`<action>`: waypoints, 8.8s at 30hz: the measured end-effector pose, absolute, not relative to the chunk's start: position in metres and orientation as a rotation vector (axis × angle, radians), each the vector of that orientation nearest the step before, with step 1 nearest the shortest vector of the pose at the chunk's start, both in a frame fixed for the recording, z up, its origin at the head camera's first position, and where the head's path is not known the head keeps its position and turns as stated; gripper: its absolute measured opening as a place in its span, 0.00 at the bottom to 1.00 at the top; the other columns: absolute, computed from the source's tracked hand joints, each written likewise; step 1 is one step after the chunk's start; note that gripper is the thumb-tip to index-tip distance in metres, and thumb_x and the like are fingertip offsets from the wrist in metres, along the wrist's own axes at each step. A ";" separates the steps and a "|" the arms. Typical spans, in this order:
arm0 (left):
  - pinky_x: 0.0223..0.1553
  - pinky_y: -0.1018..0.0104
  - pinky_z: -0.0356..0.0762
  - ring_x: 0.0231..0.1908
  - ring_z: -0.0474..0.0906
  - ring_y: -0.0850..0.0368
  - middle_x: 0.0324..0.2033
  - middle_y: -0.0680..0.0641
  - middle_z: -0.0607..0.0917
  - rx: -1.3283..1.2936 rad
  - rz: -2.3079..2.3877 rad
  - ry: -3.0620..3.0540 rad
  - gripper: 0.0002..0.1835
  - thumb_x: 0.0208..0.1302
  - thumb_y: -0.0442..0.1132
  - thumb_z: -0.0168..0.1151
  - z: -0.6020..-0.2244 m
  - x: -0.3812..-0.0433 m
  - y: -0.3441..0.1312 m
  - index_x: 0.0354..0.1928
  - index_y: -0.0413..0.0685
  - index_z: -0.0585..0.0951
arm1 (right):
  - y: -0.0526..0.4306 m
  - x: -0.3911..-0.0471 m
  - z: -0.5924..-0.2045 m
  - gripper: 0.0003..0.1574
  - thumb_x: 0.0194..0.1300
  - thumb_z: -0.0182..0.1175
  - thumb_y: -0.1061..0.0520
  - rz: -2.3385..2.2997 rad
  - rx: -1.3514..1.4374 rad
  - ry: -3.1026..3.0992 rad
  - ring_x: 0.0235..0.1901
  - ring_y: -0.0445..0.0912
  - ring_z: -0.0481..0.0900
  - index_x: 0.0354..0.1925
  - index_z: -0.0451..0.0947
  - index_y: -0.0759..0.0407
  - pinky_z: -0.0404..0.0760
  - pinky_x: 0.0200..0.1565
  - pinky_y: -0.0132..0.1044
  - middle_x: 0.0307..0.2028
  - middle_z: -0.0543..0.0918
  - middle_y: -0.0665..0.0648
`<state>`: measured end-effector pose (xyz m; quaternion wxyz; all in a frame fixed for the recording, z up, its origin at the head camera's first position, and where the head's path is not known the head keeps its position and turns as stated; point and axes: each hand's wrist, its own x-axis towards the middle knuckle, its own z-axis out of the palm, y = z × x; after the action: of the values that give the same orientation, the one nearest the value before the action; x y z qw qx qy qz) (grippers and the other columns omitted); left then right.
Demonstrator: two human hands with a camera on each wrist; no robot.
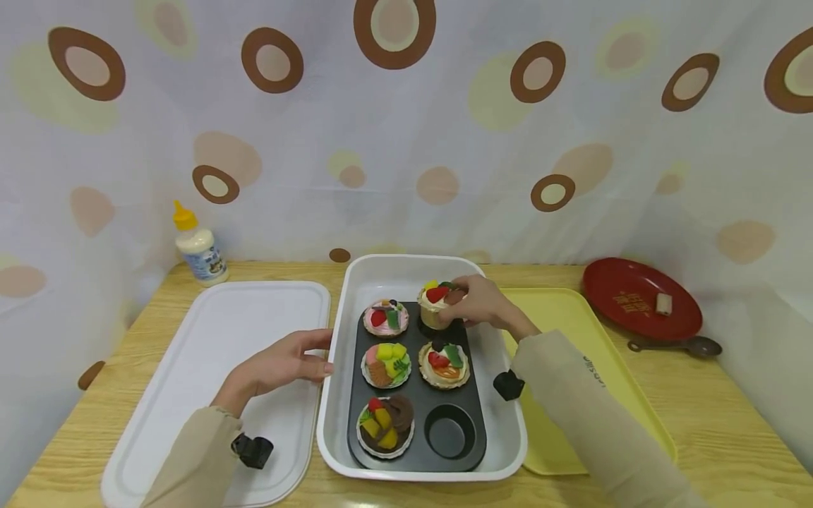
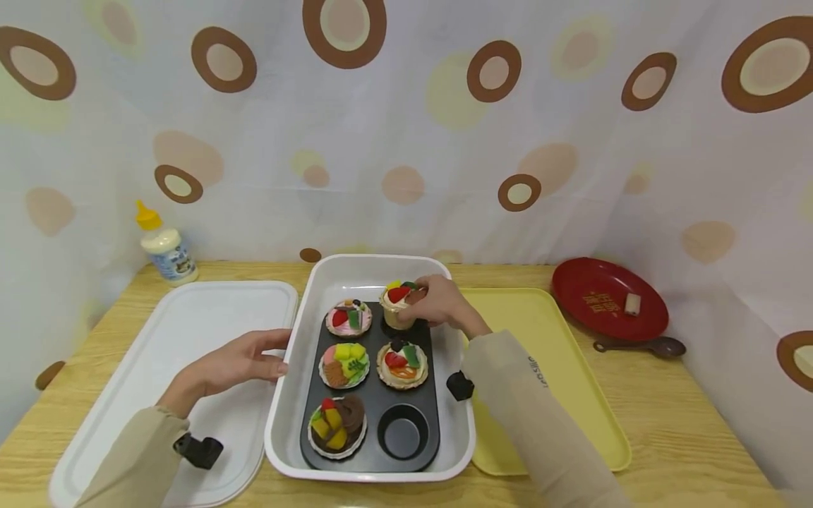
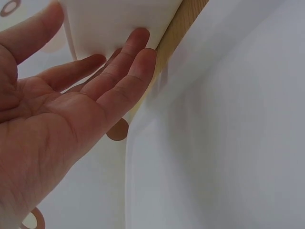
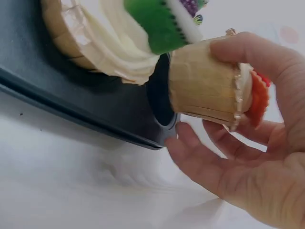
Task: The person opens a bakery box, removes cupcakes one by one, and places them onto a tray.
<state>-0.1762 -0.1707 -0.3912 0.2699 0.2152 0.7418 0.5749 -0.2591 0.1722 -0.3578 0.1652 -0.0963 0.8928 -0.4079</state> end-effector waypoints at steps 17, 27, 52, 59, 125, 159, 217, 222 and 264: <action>0.49 0.56 0.77 0.56 0.72 0.41 0.65 0.29 0.65 0.573 1.529 2.025 0.35 0.66 0.36 0.59 -0.392 -0.175 -0.172 0.70 0.30 0.57 | 0.191 -0.254 -0.325 0.41 0.63 0.61 0.46 -1.289 -0.207 2.430 0.48 0.60 0.78 0.64 0.61 0.69 0.80 0.46 0.43 0.60 0.71 0.68; 0.49 0.56 0.78 0.55 0.73 0.42 0.64 0.30 0.66 0.580 1.541 2.024 0.35 0.65 0.36 0.59 -0.394 -0.176 -0.172 0.70 0.31 0.58 | 0.217 -0.255 -0.312 0.33 0.62 0.62 0.45 -1.284 -0.178 2.551 0.39 0.50 0.79 0.54 0.68 0.67 0.80 0.45 0.43 0.49 0.78 0.64; 0.48 0.55 0.78 0.53 0.75 0.42 0.63 0.29 0.67 0.586 1.553 2.019 0.35 0.63 0.35 0.61 -0.392 -0.178 -0.171 0.69 0.30 0.59 | 0.292 -0.255 -0.340 0.38 0.63 0.61 0.39 -1.213 -0.065 2.644 0.47 0.57 0.75 0.56 0.66 0.67 0.77 0.45 0.43 0.48 0.77 0.60; 0.48 0.55 0.78 0.55 0.73 0.42 0.64 0.30 0.67 0.578 1.554 2.023 0.35 0.63 0.36 0.61 -0.392 -0.176 -0.173 0.69 0.31 0.60 | 0.290 -0.256 -0.360 0.50 0.61 0.62 0.36 -1.192 0.044 2.573 0.51 0.58 0.74 0.64 0.59 0.70 0.76 0.48 0.44 0.60 0.70 0.68; 0.45 0.58 0.78 0.53 0.75 0.44 0.62 0.29 0.69 0.586 1.560 2.002 0.35 0.65 0.34 0.59 -0.393 -0.175 -0.171 0.70 0.30 0.57 | 0.224 -0.219 -0.321 0.35 0.61 0.66 0.49 -1.114 -0.410 2.843 0.46 0.57 0.77 0.59 0.70 0.67 0.77 0.47 0.46 0.47 0.80 0.66; 0.46 0.57 0.78 0.50 0.75 0.46 0.63 0.29 0.67 0.573 1.513 2.055 0.33 0.65 0.34 0.58 -0.389 -0.175 -0.170 0.69 0.31 0.59 | 0.157 -0.202 -0.353 0.47 0.43 0.78 0.50 -0.823 -0.667 2.475 0.51 0.55 0.71 0.60 0.71 0.61 0.73 0.52 0.51 0.54 0.74 0.61; 0.47 0.57 0.78 0.51 0.75 0.45 0.63 0.29 0.67 0.568 1.508 2.057 0.34 0.66 0.36 0.58 -0.389 -0.173 -0.170 0.69 0.31 0.59 | 0.175 -0.205 -0.331 0.43 0.55 0.70 0.47 -1.208 -0.277 2.476 0.38 0.54 0.80 0.58 0.68 0.74 0.83 0.39 0.44 0.44 0.77 0.65; 0.47 0.57 0.78 0.53 0.74 0.44 0.63 0.30 0.67 0.574 1.506 2.058 0.34 0.66 0.36 0.58 -0.390 -0.173 -0.169 0.70 0.31 0.58 | 0.184 -0.207 -0.322 0.52 0.58 0.67 0.46 -1.275 -0.273 2.399 0.47 0.58 0.79 0.67 0.56 0.76 0.82 0.43 0.47 0.58 0.69 0.71; 0.49 0.55 0.77 0.53 0.75 0.45 0.64 0.29 0.66 0.568 1.517 2.038 0.35 0.66 0.37 0.58 -0.391 -0.174 -0.171 0.70 0.30 0.58 | 0.331 -0.225 -0.307 0.33 0.58 0.65 0.38 -0.892 -0.057 2.652 0.17 0.44 0.63 0.36 0.68 0.66 0.68 0.19 0.34 0.19 0.67 0.53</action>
<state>-0.1737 -0.1712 -0.3910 0.2657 0.2104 0.7547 0.5617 -0.2245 0.3308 -0.3073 0.1708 -0.0200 0.9337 -0.3141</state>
